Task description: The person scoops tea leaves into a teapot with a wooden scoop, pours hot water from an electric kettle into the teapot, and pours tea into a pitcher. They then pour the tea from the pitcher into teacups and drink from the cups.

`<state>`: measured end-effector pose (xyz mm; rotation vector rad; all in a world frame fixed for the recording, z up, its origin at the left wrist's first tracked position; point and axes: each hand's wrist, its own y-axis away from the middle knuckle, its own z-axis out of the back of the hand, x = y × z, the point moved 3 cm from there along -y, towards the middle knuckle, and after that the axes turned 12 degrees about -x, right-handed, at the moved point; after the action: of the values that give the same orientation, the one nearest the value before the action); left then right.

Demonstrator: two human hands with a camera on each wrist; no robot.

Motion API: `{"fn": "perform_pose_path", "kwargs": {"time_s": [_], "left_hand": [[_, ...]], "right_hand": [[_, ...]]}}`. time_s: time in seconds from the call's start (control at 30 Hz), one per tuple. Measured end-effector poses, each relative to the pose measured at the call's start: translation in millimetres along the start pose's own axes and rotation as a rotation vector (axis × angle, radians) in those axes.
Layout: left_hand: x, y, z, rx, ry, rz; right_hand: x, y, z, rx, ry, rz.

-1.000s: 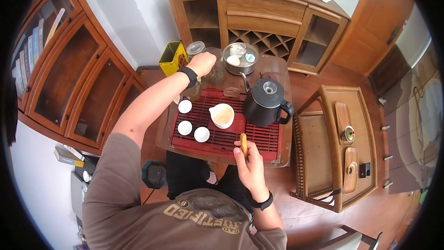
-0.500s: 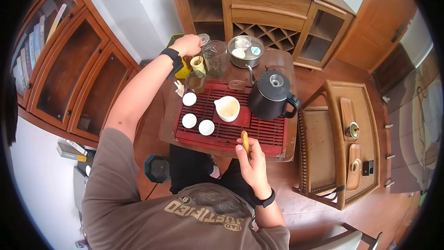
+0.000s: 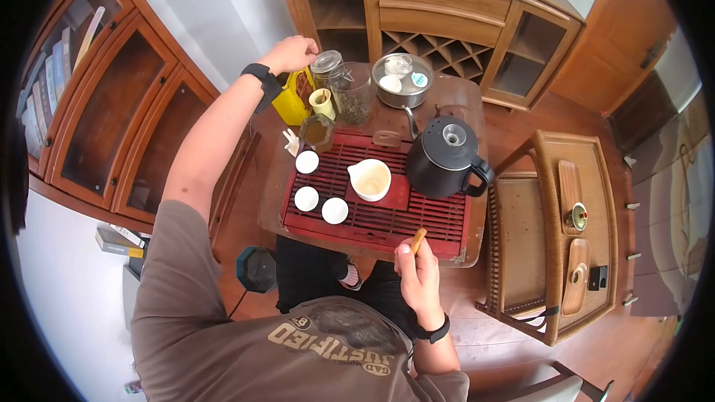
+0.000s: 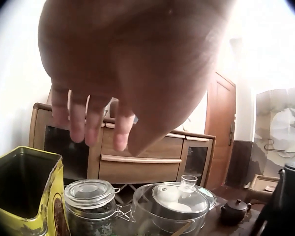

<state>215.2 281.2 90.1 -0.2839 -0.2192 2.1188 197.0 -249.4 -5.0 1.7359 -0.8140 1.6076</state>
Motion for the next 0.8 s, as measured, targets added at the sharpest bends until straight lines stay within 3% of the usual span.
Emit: {"fn": "perform_pose_path", "kwargs": {"time_s": [0.07,0.13,0.27,0.4,0.57,0.8], "left_hand": [[-3,2,0,0.013,0.055,-0.045],[-10,7,-7,0.095,0.206,-0.195],[-34,19,-16,0.166,0.345,-0.259],[-66,19,-31,0.202,0.201,-0.399],[-89,13,-54,0.405,0.097,-0.342],[-94,4,-83,0.386,-0.067,-0.345]], "right_hand": [[1,-3,-4,0.003,-0.073,0.006],[-2,-7,-4,0.022,0.005,0.118],[9,-10,-11,0.028,0.050,0.143],[10,-9,-13,0.021,0.048,0.114],[11,-8,-10,0.001,0.069,0.119],[13,-9,-5,-0.033,0.070,0.124]]}}
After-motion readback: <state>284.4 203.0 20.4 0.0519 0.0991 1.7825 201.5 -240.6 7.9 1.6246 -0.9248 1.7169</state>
